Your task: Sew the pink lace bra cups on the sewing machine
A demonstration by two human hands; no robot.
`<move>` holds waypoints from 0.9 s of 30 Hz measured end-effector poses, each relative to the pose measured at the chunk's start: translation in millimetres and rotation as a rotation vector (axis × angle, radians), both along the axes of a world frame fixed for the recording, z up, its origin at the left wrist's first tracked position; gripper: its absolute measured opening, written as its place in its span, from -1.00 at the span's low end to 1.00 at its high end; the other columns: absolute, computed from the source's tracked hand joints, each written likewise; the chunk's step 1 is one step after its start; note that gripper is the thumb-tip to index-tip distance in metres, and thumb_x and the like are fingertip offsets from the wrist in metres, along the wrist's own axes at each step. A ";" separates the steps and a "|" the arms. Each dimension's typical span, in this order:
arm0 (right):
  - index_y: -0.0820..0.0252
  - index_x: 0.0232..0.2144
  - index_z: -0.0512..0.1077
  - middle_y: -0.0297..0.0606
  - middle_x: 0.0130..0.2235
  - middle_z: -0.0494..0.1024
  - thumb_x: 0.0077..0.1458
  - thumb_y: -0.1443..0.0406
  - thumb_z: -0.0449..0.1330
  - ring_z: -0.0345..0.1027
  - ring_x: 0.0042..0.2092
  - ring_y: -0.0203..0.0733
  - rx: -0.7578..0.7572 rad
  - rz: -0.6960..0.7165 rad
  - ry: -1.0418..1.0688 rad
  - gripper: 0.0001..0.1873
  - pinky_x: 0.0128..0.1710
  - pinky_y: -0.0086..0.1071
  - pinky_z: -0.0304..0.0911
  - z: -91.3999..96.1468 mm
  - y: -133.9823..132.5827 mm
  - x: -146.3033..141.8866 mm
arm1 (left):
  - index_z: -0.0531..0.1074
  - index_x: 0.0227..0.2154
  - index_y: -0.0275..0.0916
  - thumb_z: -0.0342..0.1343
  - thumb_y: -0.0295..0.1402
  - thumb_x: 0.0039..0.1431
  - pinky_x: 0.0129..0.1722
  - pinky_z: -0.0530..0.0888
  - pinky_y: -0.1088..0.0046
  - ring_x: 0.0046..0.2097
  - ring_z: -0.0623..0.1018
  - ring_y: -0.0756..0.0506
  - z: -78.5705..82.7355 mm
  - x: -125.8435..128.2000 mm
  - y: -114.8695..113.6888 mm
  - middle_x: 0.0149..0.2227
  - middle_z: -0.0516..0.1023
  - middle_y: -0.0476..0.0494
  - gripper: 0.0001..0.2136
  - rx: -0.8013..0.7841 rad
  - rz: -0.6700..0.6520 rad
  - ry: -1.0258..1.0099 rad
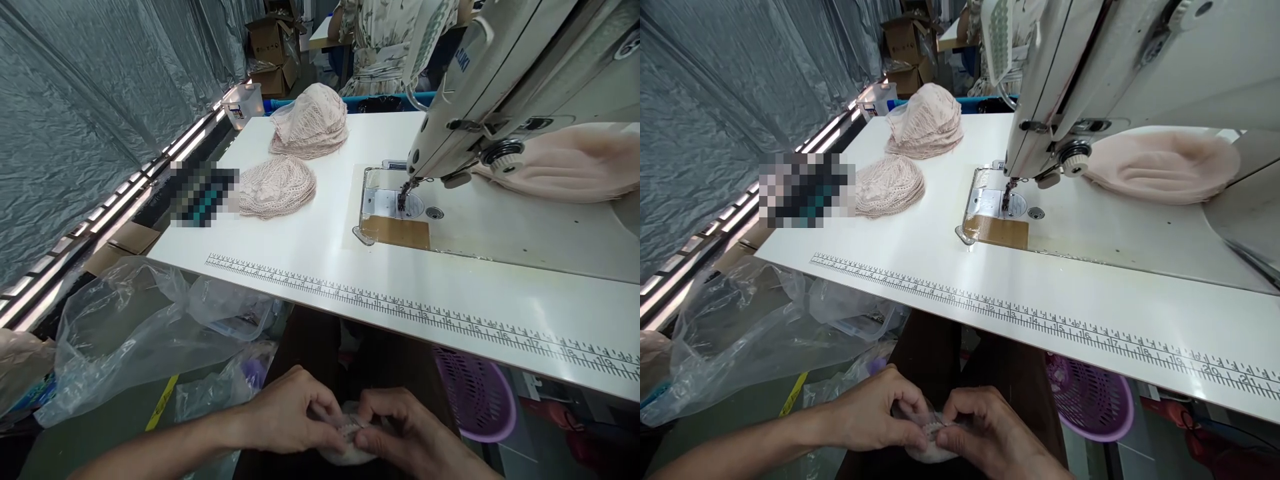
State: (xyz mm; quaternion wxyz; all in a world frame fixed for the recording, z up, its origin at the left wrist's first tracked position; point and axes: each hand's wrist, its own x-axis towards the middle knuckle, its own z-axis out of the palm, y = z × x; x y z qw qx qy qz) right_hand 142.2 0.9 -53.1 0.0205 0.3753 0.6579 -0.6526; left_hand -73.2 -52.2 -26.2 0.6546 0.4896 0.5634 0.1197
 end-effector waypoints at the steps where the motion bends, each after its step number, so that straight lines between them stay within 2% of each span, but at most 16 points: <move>1: 0.13 -0.45 0.53 -0.27 -0.39 0.49 -0.01 -0.01 0.20 0.30 -0.27 -0.10 -0.008 0.002 0.005 -0.66 -0.27 -0.36 0.18 0.8 1.0 -1.7 | 0.63 -0.38 -0.27 0.31 -0.28 -0.04 -0.41 0.34 0.63 -0.37 0.58 -0.04 -0.3 0.3 0.1 -0.43 0.64 -0.06 -0.82 0.003 -0.005 0.002; 6: 0.15 -0.47 0.52 -0.31 -0.45 0.44 -0.03 0.00 0.20 0.22 -0.34 -0.18 -0.050 0.000 0.021 -0.66 -0.33 -0.40 0.12 6.2 4.5 -8.1 | 0.63 -0.38 -0.28 0.30 -0.28 -0.02 -0.36 0.37 0.60 -0.37 0.59 -0.06 1.0 3.1 1.7 -0.42 0.65 -0.10 -0.82 0.005 -0.005 -0.007; 10: 0.16 -0.48 0.48 -0.32 -0.45 0.41 0.01 -0.02 0.18 0.19 -0.36 -0.20 -0.085 0.010 0.025 -0.63 -0.36 -0.42 0.11 5.2 5.3 -6.3 | 0.63 -0.37 -0.28 0.29 -0.26 -0.01 -0.41 0.37 0.59 -0.40 0.59 -0.07 2.8 0.5 2.3 -0.44 0.64 -0.10 -0.80 0.004 -0.005 0.008; 17: 0.16 -0.49 0.43 -0.35 -0.45 0.36 0.00 -0.04 0.21 0.20 -0.34 -0.20 -0.128 -0.032 0.022 -0.61 -0.31 -0.40 0.13 -0.9 7.6 -0.2 | 0.62 -0.30 -0.27 0.28 -0.31 -0.03 -0.31 0.43 0.56 -0.26 0.61 -0.13 4.8 -10.0 -0.2 -0.33 0.65 -0.13 -0.78 -0.076 -0.032 -0.101; 23: 0.16 -0.52 0.42 -0.36 -0.46 0.36 -0.01 -0.04 0.23 0.21 -0.34 -0.21 -0.105 -0.041 0.052 -0.61 -0.30 -0.41 0.14 1.6 7.7 2.6 | 0.62 -0.32 -0.28 0.30 -0.23 -0.05 -0.33 0.39 0.58 -0.34 0.55 -0.06 5.9 -10.5 0.6 -0.41 0.61 -0.08 -0.74 -0.065 -0.022 -0.137; 27: 0.17 -0.55 0.40 -0.38 -0.48 0.35 0.00 -0.05 0.24 0.20 -0.37 -0.24 -0.128 -0.040 0.089 -0.59 -0.34 -0.43 0.14 0.7 9.3 4.4 | 0.61 -0.32 -0.26 0.34 -0.14 -0.10 -0.45 0.27 0.61 -0.44 0.39 0.03 1.2 -9.9 -0.6 -0.50 0.48 0.05 -0.68 -0.046 -0.058 -0.114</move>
